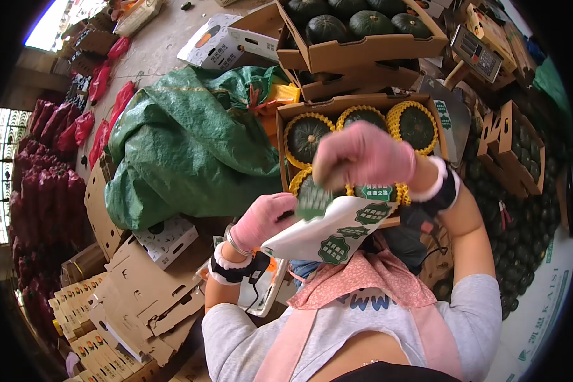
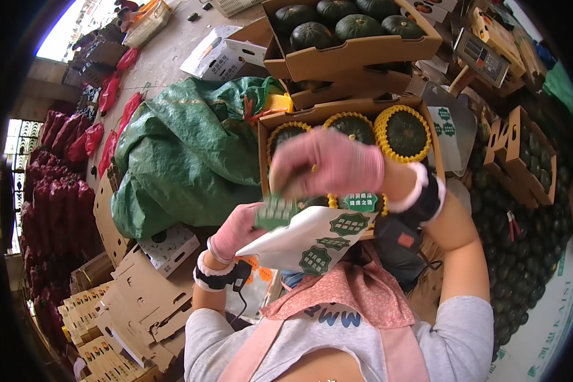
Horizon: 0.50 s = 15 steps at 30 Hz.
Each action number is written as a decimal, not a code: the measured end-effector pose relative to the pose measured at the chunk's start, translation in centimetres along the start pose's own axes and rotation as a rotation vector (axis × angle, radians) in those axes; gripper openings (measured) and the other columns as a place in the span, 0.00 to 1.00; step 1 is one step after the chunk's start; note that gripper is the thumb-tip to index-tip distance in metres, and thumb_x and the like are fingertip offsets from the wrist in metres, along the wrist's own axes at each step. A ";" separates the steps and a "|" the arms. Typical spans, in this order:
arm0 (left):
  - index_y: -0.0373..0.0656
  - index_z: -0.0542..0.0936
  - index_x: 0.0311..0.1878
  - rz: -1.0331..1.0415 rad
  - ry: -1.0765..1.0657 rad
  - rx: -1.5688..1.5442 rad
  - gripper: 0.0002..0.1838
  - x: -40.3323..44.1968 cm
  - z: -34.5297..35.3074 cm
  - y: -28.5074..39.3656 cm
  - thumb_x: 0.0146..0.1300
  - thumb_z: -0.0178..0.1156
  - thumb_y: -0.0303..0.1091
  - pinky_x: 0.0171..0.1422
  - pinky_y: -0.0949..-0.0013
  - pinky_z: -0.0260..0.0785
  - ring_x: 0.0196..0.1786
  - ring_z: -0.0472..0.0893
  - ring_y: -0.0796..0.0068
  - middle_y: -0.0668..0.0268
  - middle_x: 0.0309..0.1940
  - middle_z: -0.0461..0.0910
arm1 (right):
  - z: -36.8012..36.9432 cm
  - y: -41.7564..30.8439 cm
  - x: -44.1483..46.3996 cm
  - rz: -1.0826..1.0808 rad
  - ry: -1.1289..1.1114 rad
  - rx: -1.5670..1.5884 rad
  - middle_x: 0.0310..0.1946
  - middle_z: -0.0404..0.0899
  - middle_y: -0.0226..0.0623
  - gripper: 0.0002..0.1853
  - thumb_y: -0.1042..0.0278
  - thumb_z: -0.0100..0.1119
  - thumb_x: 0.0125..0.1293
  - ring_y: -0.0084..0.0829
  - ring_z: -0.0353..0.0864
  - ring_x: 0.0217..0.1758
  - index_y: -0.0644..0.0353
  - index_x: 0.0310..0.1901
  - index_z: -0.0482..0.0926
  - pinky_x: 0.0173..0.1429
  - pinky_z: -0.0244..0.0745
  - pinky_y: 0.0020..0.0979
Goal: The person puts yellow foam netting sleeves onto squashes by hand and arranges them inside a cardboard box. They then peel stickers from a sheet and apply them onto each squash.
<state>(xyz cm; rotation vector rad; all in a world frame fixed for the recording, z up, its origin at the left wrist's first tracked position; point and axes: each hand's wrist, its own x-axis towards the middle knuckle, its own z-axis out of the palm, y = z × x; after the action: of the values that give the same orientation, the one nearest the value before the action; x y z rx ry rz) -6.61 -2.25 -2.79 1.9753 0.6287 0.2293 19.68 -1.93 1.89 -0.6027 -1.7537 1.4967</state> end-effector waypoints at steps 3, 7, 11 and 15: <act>0.39 0.78 0.33 0.112 0.022 0.108 0.06 -0.1 1.3 0.9 0.55 0.63 0.30 0.36 0.60 0.72 0.32 0.78 0.54 0.58 0.28 0.75 | -5.8 4.8 3.4 0.287 0.088 -0.365 0.34 0.74 0.34 0.16 0.81 0.65 0.55 0.24 0.76 0.36 0.63 0.42 0.68 0.41 0.75 0.27; 0.39 0.80 0.32 0.172 0.043 0.157 0.05 -0.3 2.0 0.4 0.53 0.65 0.28 0.34 0.63 0.72 0.30 0.78 0.57 0.60 0.27 0.76 | -6.4 7.6 5.9 0.390 -0.047 -0.560 0.32 0.74 0.35 0.21 0.74 0.72 0.50 0.27 0.76 0.37 0.61 0.41 0.69 0.43 0.74 0.30; 0.38 0.80 0.32 0.176 0.064 0.079 0.06 -0.6 2.0 0.3 0.52 0.65 0.27 0.33 0.63 0.72 0.30 0.79 0.57 0.60 0.27 0.76 | -5.9 8.3 7.0 0.399 -0.090 -0.684 0.32 0.75 0.37 0.25 0.67 0.76 0.46 0.33 0.76 0.37 0.61 0.41 0.69 0.42 0.74 0.33; 0.37 0.79 0.34 0.140 0.039 0.046 0.07 -0.5 1.7 0.2 0.53 0.65 0.28 0.36 0.61 0.73 0.33 0.79 0.55 0.58 0.28 0.76 | -5.2 8.1 7.1 0.418 -0.055 -0.774 0.30 0.75 0.40 0.28 0.64 0.77 0.43 0.38 0.77 0.34 0.61 0.40 0.68 0.41 0.74 0.34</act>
<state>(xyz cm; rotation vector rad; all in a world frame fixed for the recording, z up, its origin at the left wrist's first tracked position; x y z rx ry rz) -6.27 -3.95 -3.35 2.0664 0.5247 0.3421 18.47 8.30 -4.09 -1.3924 -2.3482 1.0357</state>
